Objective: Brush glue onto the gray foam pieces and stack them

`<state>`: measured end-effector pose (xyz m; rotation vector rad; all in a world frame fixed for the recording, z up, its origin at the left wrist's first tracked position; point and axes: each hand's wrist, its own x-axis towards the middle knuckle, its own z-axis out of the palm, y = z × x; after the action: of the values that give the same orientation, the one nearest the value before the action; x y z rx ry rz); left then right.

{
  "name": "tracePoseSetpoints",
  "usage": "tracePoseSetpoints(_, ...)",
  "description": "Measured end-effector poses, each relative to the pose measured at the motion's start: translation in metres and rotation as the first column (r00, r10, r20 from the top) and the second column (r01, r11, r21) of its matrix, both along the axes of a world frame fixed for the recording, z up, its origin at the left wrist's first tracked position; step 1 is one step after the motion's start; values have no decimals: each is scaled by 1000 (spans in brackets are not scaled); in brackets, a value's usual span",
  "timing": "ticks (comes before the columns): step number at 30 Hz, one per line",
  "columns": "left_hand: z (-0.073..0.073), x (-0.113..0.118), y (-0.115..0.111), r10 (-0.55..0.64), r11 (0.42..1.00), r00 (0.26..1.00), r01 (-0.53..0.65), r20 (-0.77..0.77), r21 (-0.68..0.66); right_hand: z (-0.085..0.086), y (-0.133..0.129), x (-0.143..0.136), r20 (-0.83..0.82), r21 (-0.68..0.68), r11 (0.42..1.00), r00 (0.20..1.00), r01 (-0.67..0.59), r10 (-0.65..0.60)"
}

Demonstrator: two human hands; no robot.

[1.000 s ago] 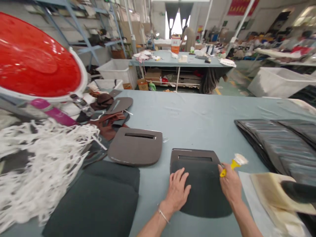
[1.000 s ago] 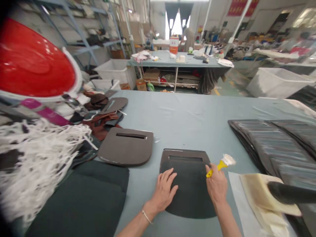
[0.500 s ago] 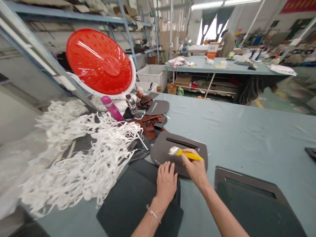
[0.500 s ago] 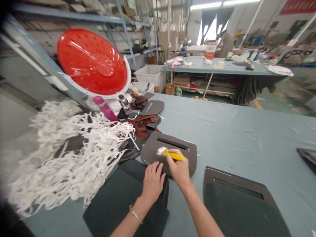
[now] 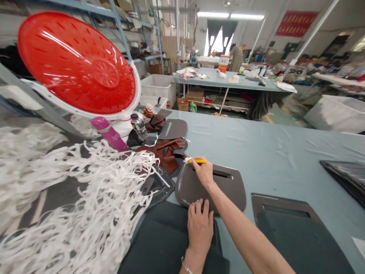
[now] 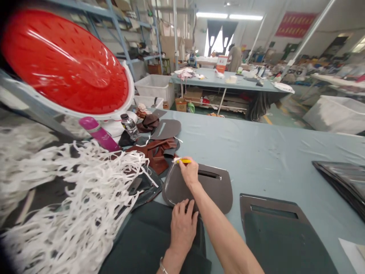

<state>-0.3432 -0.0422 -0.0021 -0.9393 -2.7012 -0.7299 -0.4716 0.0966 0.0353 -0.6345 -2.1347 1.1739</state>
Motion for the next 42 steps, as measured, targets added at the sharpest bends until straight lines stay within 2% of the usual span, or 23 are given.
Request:
tracePoseSetpoints(3,1,-1,1,-2,1000,1000,2,27,4,-4,42,37,109,74,975,970,209,-216)
tracePoseSetpoints(7,0,0,4,-18,1000,1000,18,19,6,-6,112,114,187,205,862,846,464,-499)
tracePoseSetpoints(9,-1,1,6,-28,1000,1000,28,-4,7,-4,133,144,167,216,817,804,535,-571)
tracePoseSetpoints(10,-1,2,7,-35,999,999,35,-18,4,-3,137,154,161,203,817,805,540,-572)
tracePoseSetpoints(12,-2,3,8,-48,999,998,48,-48,-1,-2,137,171,163,154,844,829,514,-535)
tracePoseSetpoints(14,-3,4,9,-62,998,995,62,-79,-1,-4,124,188,183,126,853,833,507,-522)
tracePoseSetpoints(18,-2,6,9,-71,997,993,71,-89,-7,-6,83,239,225,176,827,796,534,-562)
tracePoseSetpoints(20,-1,7,8,-64,998,995,64,-70,-12,-2,65,263,257,209,829,788,519,-559)
tracePoseSetpoints(22,1,9,7,-54,998,997,53,-50,-14,8,56,274,255,236,808,768,540,-588)
tracePoseSetpoints(25,5,10,5,-47,999,999,46,-28,-19,28,53,255,148,216,767,756,604,-637)
tracePoseSetpoints(27,6,9,3,-49,999,999,48,-19,-15,39,49,217,78,136,816,815,562,-574)
tracePoseSetpoints(29,6,7,1,-53,999,998,52,-16,-6,43,38,169,16,39,900,900,435,-436)
tracePoseSetpoints(31,6,5,-1,-55,998,998,55,-13,-3,39,20,118,-50,-30,957,956,288,-289)
tracePoseSetpoints(33,6,3,-3,-46,999,999,46,-8,-11,30,2,74,-99,-41,983,978,178,-182)
tracePoseSetpoints(35,5,2,-4,-29,999,1000,29,-1,-22,18,-10,41,-99,-8,996,992,84,-84)
tracePoseSetpoints(37,4,1,-5,-13,1000,1000,13,5,-24,8,-9,23,-35,38,999,999,16,-14)
tracePoseSetpoints(38,3,0,-5,-7,1000,1000,8,9,-20,4,-5,19,8,62,998,1000,22,-23)
tracePoseSetpoints(40,1,0,-5,0,1000,1000,0,21,-8,1,8,18,70,121,985,988,125,-134)
tracePoseSetpoints(42,0,-1,-5,7,1000,999,-7,32,6,3,16,20,58,172,959,970,225,-238)
